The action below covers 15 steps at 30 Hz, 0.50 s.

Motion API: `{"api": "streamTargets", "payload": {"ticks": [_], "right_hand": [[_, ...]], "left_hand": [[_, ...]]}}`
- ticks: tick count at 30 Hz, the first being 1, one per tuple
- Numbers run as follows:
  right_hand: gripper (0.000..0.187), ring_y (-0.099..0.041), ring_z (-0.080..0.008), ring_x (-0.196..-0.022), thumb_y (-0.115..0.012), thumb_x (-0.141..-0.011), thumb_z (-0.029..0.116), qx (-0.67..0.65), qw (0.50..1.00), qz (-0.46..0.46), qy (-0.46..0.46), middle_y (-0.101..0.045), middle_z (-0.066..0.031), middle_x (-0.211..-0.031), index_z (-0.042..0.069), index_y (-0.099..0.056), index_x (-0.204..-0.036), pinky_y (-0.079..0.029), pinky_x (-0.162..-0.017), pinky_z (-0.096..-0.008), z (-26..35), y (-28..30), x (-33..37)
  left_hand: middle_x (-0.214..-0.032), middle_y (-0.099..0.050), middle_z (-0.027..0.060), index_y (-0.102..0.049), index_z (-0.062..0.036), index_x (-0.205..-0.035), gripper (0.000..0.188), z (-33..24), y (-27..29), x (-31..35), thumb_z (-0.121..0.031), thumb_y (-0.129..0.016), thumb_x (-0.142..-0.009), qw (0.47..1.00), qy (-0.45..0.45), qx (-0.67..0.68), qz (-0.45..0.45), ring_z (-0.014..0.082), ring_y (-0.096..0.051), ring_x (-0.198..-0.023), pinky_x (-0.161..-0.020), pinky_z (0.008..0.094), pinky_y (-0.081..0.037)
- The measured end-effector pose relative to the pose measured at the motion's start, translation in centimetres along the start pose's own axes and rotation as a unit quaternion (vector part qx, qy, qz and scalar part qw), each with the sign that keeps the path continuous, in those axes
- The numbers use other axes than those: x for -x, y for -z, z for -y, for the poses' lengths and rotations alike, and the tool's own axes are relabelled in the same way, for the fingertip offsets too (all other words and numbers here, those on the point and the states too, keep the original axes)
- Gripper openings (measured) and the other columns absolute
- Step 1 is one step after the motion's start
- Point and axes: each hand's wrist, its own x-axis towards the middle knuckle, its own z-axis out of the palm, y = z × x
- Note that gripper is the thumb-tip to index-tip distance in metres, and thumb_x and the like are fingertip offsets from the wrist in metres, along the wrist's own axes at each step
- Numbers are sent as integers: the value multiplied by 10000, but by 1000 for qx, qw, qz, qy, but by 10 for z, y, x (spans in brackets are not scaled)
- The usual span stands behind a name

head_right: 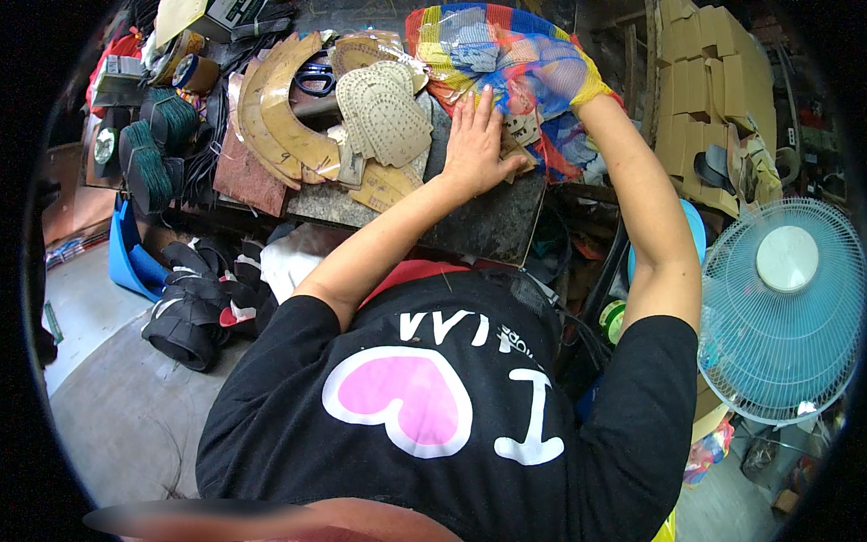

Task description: The person sorts through a pile of cardboard shoe lasts and other materials on a cluttered workbench. They pick up, inspect, and place down several lasts and a colorful mesh bag, moving items around the workspace.

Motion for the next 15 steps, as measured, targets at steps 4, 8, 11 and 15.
{"api": "streamTargets", "payload": {"ticks": [4,8,11,15], "right_hand": [[475,-559,-363,-1164,-567,-860,159,9,997,-46,-53,-554,-190,-1299,49,-498,-1317,-457,-981,-410,8,-4,3],[383,-594,-374,-1101,-585,-879,132,7,989,-142,-29,-595,-223,-1208,14,-526,-1239,-484,-943,-391,18,-9,5],[398,-582,-380,-1124,-603,-862,117,-55,987,-151,2,-597,-217,-1210,20,-527,-1241,-477,-953,-388,22,-5,4],[565,-584,-329,-1146,-625,-810,177,-160,981,-62,-86,-585,-161,-1260,79,-467,-1343,-469,-956,-368,26,16,2]], "left_hand": [[-1538,-174,253,-468,69,-1285,840,3,-3,-5,-476,-761,-716,1000,2,-12,7,455,-186,-1412,-1152,543,-172],[-1537,-173,254,-485,71,-1271,834,3,-2,-8,-463,-775,-700,999,15,-18,36,461,-174,-1414,-1144,558,-182],[-1542,-169,245,-462,60,-1304,874,2,-3,-9,-463,-784,-683,999,25,-25,36,463,-169,-1415,-1142,562,-187],[-1552,-166,222,-408,21,-1376,937,4,-5,-9,-462,-791,-670,1000,6,-14,1,452,-166,-1420,-1145,558,-186]]}}
